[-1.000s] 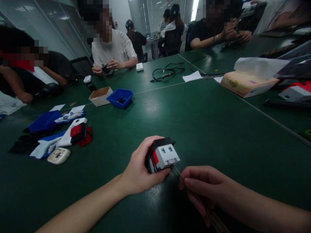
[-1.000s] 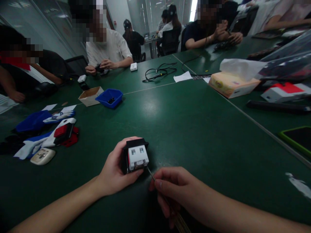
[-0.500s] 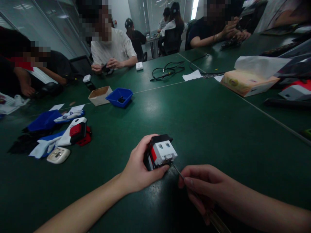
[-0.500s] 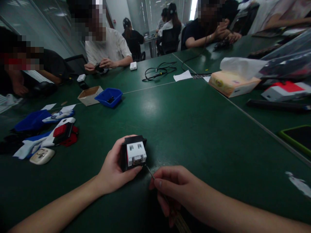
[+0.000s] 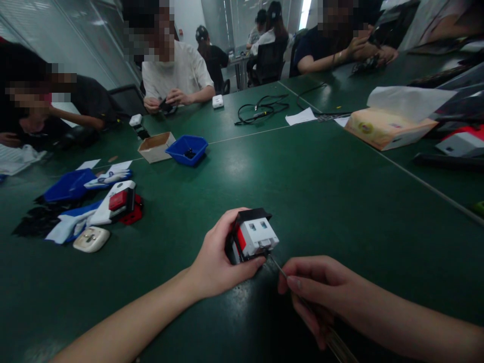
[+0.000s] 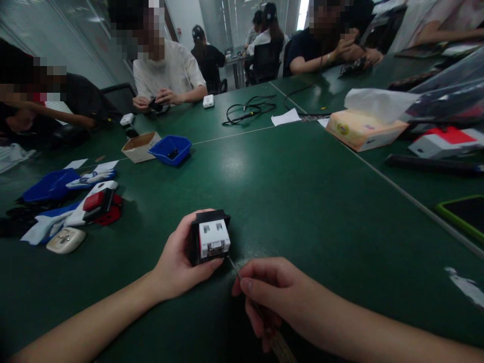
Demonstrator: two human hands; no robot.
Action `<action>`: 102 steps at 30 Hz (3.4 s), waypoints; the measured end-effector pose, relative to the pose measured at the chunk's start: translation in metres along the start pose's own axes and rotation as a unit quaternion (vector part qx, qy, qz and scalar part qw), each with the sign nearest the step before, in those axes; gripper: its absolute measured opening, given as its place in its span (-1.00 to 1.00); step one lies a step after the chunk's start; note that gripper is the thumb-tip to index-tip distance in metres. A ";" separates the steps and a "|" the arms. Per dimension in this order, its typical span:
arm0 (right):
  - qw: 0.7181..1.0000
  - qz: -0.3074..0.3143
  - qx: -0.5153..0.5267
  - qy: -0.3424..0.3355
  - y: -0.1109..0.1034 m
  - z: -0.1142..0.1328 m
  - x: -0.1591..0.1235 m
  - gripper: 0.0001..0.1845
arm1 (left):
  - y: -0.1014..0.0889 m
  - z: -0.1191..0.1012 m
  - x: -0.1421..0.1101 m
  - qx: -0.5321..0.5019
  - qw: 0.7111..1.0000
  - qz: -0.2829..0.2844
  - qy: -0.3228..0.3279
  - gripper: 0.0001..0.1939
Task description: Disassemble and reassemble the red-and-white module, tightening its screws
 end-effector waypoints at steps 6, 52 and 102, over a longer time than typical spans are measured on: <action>1.000 -0.001 0.005 -0.008 -0.001 -0.003 0.001 -0.45 | 0.000 -0.002 0.002 0.011 1.000 -0.002 0.026 -0.29; 0.998 0.007 -0.013 -0.055 -0.005 -0.013 0.006 -0.56 | 0.002 0.000 -0.002 0.033 0.996 0.024 0.082 -0.21; 0.996 0.017 -0.080 -0.021 0.004 0.004 -0.004 -0.63 | 0.002 0.004 -0.004 0.027 0.994 0.030 0.102 -0.18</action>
Point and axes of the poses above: each hand's wrist, its own x-axis towards the middle knuckle, its own y-axis out of the palm, z = x × y, the point moved 1 cm from there along x, towards the middle knuckle, and after that the axes turned 8 degrees about x, right-handed, at the moved point
